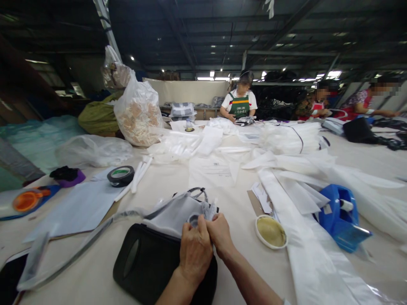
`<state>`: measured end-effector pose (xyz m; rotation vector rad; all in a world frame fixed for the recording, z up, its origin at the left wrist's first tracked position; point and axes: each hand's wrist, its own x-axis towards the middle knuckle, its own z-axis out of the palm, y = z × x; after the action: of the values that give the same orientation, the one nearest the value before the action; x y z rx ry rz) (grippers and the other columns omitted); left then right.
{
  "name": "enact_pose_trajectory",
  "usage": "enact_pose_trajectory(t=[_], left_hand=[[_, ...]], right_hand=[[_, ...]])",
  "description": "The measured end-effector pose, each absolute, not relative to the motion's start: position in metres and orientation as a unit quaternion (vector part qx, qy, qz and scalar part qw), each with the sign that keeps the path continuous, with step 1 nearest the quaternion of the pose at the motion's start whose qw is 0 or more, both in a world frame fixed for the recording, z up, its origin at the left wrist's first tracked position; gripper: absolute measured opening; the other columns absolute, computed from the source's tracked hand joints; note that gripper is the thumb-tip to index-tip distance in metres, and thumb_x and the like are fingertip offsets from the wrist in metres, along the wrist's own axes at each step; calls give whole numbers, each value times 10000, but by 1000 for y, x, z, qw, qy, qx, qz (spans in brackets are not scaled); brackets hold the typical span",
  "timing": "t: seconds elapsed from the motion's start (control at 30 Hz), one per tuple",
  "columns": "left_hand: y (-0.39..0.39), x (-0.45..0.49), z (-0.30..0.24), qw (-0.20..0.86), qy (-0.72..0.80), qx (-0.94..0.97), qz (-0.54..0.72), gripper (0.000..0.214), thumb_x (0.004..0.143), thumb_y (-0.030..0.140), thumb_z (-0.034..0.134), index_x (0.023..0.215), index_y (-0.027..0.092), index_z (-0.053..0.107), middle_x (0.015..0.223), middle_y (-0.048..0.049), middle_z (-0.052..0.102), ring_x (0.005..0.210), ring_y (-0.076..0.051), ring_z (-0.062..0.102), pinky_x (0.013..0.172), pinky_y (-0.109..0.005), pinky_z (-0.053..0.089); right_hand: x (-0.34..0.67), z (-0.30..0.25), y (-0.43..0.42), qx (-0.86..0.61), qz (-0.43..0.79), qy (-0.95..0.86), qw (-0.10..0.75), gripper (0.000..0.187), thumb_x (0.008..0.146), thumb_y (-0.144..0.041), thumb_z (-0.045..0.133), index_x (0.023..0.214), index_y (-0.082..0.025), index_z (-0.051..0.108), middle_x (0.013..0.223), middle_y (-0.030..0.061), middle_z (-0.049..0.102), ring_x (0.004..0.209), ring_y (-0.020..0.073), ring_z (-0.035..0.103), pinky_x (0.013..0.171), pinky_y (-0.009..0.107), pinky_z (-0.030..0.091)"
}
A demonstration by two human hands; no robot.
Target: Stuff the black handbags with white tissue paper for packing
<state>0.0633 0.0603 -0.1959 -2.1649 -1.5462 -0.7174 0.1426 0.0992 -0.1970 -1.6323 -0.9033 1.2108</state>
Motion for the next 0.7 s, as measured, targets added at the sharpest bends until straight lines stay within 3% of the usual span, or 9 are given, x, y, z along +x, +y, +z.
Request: enact_pose_trajectory(t=[0.1,0.23,0.4,0.53,0.7], left_hand=[[58,61,-193,163,-568,-767,-252,277,777,56,410,1023,-45,486,555,-56,600,477,-199,535,628,-352,396],[55,58,-184,39,-634,-745,-204,170,828,194,466,913,76,554,627,-63,617,571,-227,559,667,-368,388],[56,57,-175,-25,-659,-731,-177,113,834,216,481,822,154,574,667,-37,643,647,-217,589,711,-349,382],[58,55,-171,-60,-670,-721,-165,73,801,201,525,836,171,581,735,-22,671,679,-210,594,708,-321,392],[59,50,-168,-89,-682,-708,-159,91,798,241,541,860,193,587,769,-11,675,754,-234,584,679,-307,412]], right_hand=[[154,-194,94,-591,575,-372,426,371,518,-346,680,618,-241,338,476,-86,390,433,87,322,447,239,223],[176,-193,86,-462,684,-396,402,338,578,-434,629,692,-215,399,485,-77,468,418,75,370,446,219,263],[184,-204,89,-418,680,-426,426,350,569,-386,699,673,-194,426,475,-51,546,427,67,393,438,200,239],[180,-218,90,-418,673,-426,437,381,572,-444,719,639,-191,442,437,-59,514,401,75,408,411,199,237],[177,-229,82,-400,664,-413,478,366,611,-482,692,656,-180,489,517,-52,530,450,83,439,449,213,319]])
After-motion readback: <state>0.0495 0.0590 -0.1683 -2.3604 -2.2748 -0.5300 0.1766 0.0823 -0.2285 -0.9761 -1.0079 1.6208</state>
